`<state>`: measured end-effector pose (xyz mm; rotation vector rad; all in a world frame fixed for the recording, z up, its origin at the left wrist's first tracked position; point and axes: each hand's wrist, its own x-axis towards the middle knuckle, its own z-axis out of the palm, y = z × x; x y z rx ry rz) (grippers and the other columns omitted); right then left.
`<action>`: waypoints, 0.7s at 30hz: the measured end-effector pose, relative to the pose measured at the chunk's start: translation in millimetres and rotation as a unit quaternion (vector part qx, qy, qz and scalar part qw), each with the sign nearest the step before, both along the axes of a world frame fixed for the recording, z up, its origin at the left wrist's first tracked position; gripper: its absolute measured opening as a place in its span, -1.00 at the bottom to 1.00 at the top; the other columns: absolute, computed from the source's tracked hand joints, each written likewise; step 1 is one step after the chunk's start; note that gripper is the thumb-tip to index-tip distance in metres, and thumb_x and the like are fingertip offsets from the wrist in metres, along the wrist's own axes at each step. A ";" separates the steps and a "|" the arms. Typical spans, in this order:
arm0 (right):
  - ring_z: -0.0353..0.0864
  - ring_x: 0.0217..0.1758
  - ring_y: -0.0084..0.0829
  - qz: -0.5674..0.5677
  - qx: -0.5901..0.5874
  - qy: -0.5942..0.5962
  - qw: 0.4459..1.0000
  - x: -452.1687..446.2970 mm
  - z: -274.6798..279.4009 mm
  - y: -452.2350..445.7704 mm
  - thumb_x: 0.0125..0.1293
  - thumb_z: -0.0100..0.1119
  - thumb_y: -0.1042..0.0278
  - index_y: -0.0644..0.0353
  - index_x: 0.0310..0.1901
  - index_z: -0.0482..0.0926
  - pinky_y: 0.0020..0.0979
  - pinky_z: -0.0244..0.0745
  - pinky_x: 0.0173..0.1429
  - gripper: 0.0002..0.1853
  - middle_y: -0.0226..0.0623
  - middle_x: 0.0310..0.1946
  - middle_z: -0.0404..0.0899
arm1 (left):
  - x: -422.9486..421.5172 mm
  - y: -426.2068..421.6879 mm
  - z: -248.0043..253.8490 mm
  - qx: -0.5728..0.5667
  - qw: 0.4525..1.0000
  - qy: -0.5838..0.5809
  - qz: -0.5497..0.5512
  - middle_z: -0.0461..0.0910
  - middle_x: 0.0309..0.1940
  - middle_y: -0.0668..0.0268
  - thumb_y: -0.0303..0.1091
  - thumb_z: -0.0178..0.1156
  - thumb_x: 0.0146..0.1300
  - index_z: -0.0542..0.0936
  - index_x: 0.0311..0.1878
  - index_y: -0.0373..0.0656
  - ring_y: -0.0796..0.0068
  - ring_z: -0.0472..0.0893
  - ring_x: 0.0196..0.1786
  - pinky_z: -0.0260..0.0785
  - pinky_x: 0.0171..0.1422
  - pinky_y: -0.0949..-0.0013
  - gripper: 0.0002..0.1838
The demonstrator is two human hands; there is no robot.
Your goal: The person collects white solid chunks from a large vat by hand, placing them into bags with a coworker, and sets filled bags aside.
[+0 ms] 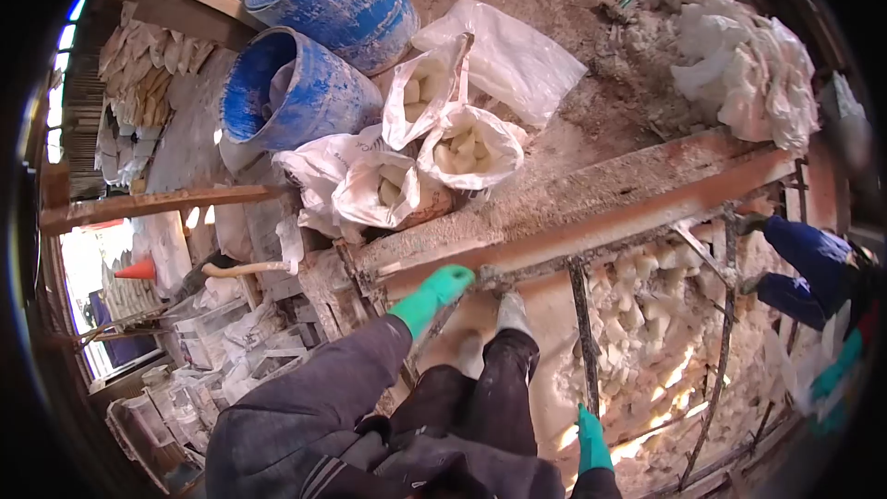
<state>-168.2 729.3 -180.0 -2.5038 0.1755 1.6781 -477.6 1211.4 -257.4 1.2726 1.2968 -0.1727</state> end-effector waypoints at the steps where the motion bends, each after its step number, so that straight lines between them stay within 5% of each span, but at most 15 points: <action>1: 0.60 -0.39 -0.30 -0.018 0.007 0.016 1.000 -6.6 2.1 -12.6 0.31 0.04 -0.27 0.27 -0.02 0.57 -0.27 0.48 -0.42 -0.36 -0.13 -0.35 0.62 | 3.9 -42.6 16.8 0.086 0.996 -0.013 -0.030 0.68 -0.15 0.10 -0.07 0.14 0.23 0.67 -0.12 -0.12 0.17 0.66 -0.07 0.43 0.09 0.20 -0.65; 4: 0.59 -0.39 -0.29 -0.073 -0.006 0.056 0.996 -24.3 42.2 -61.3 0.32 0.03 -0.26 0.27 -0.05 0.58 -0.24 0.49 -0.37 -0.38 -0.16 -0.34 0.62 | 2.8 -108.9 84.1 -0.020 0.987 -0.070 -0.143 0.67 -0.10 0.10 -0.08 0.18 0.20 0.67 -0.07 -0.12 0.19 0.63 0.01 0.41 0.18 0.22 -0.64; 6: 0.58 -0.41 -0.30 -0.093 0.001 0.052 0.994 -45.4 74.0 -98.6 0.31 0.04 -0.26 0.26 -0.07 0.58 -0.24 0.48 -0.38 -0.39 -0.17 -0.36 0.61 | -18.4 -135.5 101.7 0.020 0.970 -0.131 -0.202 0.67 -0.10 0.09 -0.10 0.18 0.20 0.66 -0.05 -0.15 0.15 0.64 0.00 0.43 0.16 0.20 -0.63; 8: 0.57 -0.42 -0.30 -0.109 0.011 0.046 0.993 -64.7 95.4 -138.9 0.31 0.04 -0.26 0.25 -0.09 0.57 -0.24 0.47 -0.39 -0.40 -0.18 -0.37 0.60 | -52.5 -131.1 175.2 0.110 0.970 -0.113 -0.184 0.66 -0.10 0.06 -0.14 0.17 0.18 0.65 -0.04 -0.16 0.10 0.63 0.00 0.43 0.14 0.19 -0.63; 9: 0.56 -0.43 -0.31 -0.119 0.017 0.040 0.992 -75.2 111.5 -148.8 0.31 0.04 -0.26 0.25 -0.10 0.57 -0.25 0.46 -0.39 -0.40 -0.18 -0.38 0.60 | -81.3 -134.0 179.1 0.184 0.959 -0.126 -0.175 0.67 -0.12 0.11 -0.18 0.16 0.25 0.65 -0.04 -0.15 0.26 0.65 -0.06 0.46 0.08 0.25 -0.68; 13: 0.54 -0.46 -0.32 -0.169 0.041 0.017 0.985 -91.0 146.1 -198.0 0.31 0.05 -0.26 0.24 -0.14 0.56 -0.25 0.44 -0.41 -0.42 -0.20 -0.40 0.58 | -219.2 -141.8 250.1 0.203 0.958 -0.006 -0.204 0.63 -0.04 0.08 -0.12 0.16 0.24 0.60 0.04 -0.18 0.17 0.62 0.03 0.43 0.16 0.24 -0.60; 15: 0.53 -0.47 -0.33 -0.195 0.055 0.003 0.979 -88.5 150.8 -217.6 0.31 0.05 -0.26 0.23 -0.15 0.56 -0.25 0.43 -0.42 -0.42 -0.21 -0.41 0.57 | -307.0 -162.2 248.6 0.182 0.969 0.054 -0.161 0.65 -0.13 0.06 -0.10 0.16 0.20 0.65 -0.07 -0.16 0.13 0.64 -0.06 0.46 0.05 0.19 -0.62; 17: 0.51 -0.49 -0.33 -0.215 0.069 -0.007 0.974 -86.0 148.7 -234.3 0.31 0.06 -0.26 0.23 -0.17 0.56 -0.25 0.42 -0.43 -0.43 -0.22 -0.43 0.56 | -376.0 -194.0 267.6 0.134 0.977 0.168 0.002 0.69 -0.26 0.09 -0.12 0.19 0.17 0.66 -0.07 -0.15 0.11 0.67 -0.17 0.48 -0.05 0.15 -0.64; 18: 0.51 -0.49 -0.34 -0.227 0.077 -0.013 0.971 -84.4 147.7 -238.3 0.30 0.06 -0.26 0.22 -0.18 0.56 -0.25 0.41 -0.43 -0.43 -0.22 -0.43 0.56 | -469.9 -212.7 149.5 0.175 0.961 0.207 0.050 0.69 -0.29 0.12 -0.22 0.13 0.21 0.68 -0.08 -0.12 0.17 0.68 -0.22 0.49 -0.11 0.14 -0.70; 20: 0.50 -0.51 -0.34 -0.251 0.093 -0.020 0.963 -77.1 138.0 -252.7 0.30 0.06 -0.26 0.22 -0.20 0.55 -0.26 0.40 -0.44 -0.44 -0.23 -0.45 0.55 | -508.6 -261.4 172.1 0.328 0.842 0.391 -0.175 0.63 -0.46 0.12 -0.24 0.14 0.18 0.63 -0.38 -0.20 0.26 0.62 -0.45 0.41 -0.39 0.11 -0.78; 21: 0.49 -0.52 -0.35 -0.261 0.103 -0.022 0.960 -72.4 132.0 -258.1 0.30 0.06 -0.26 0.22 -0.21 0.55 -0.26 0.39 -0.45 -0.44 -0.24 -0.45 0.55 | -513.6 -293.9 169.6 0.282 0.898 0.333 -0.047 0.64 -0.43 0.13 -0.25 0.12 0.21 0.64 -0.34 -0.19 0.26 0.64 -0.40 0.44 -0.34 0.12 -0.78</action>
